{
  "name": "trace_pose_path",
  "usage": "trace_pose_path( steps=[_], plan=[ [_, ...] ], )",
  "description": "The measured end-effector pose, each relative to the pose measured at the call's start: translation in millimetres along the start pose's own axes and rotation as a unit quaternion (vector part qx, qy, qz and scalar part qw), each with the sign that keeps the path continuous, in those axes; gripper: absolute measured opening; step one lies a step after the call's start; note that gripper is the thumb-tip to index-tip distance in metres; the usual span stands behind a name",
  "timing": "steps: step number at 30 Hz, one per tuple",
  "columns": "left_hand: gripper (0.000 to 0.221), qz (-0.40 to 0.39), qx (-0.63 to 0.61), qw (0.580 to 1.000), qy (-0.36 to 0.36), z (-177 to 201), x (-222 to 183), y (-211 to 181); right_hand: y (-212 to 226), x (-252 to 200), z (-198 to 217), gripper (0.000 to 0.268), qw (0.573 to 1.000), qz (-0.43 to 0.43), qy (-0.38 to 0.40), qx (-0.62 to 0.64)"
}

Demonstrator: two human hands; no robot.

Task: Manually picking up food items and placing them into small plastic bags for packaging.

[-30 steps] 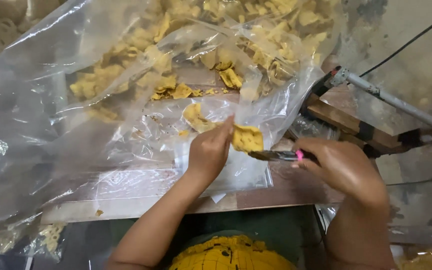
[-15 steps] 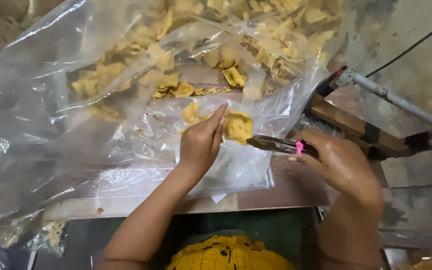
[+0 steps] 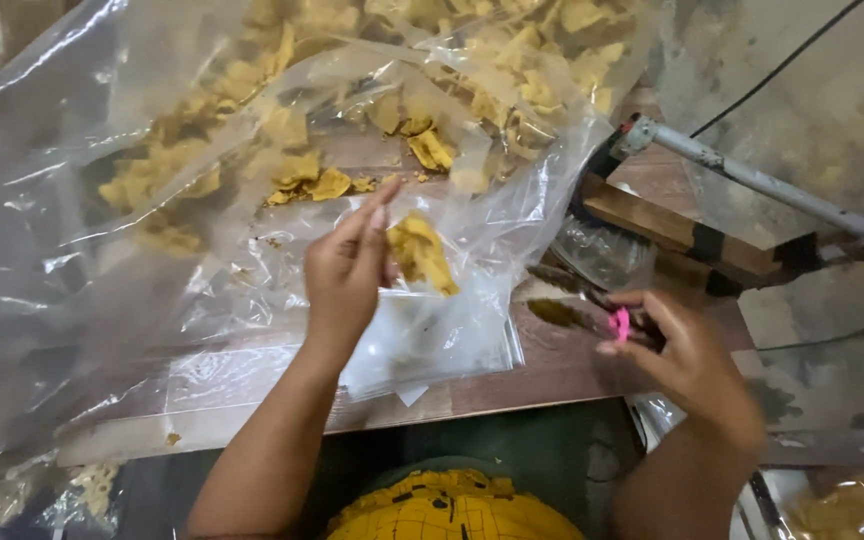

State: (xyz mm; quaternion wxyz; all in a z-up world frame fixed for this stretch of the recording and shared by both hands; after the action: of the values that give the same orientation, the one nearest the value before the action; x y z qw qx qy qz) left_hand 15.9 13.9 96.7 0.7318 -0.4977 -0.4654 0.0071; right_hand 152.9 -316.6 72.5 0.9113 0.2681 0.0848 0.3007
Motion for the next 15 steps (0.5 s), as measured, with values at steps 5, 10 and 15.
trace_pose_path(
  steps=[5, 10, 15],
  plan=[
    [0.038, 0.113, -0.202, 0.972, -0.047, 11.7, 11.7, -4.0, -93.0, -22.7, -44.8, 0.068, 0.975, -0.205, 0.036, -0.082],
    [0.039, 0.173, -0.292, 0.94, 0.001, -30.6, -0.2, -6.4, -142.1, -21.2, -90.9, 0.084, 0.966, -0.209, 0.001, -0.153],
    [0.04, 0.203, -0.291, 0.933, 0.059, -66.6, -21.1, -9.6, -41.4, -30.2, -57.3, 0.087, 0.968, -0.13, -0.061, -0.207]
  ],
)
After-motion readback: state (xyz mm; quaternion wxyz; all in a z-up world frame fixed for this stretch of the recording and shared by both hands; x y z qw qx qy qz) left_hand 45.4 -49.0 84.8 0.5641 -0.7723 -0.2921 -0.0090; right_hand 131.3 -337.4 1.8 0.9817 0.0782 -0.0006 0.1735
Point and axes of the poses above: each hand's wrist, its own x-axis towards the middle knuckle, its own z-axis out of the back of the hand, y = z × x, the point moved 7 cm from there along x, towards the middle knuckle, and after that the axes turned 9 degrees about -z, right-handed, at the moved point
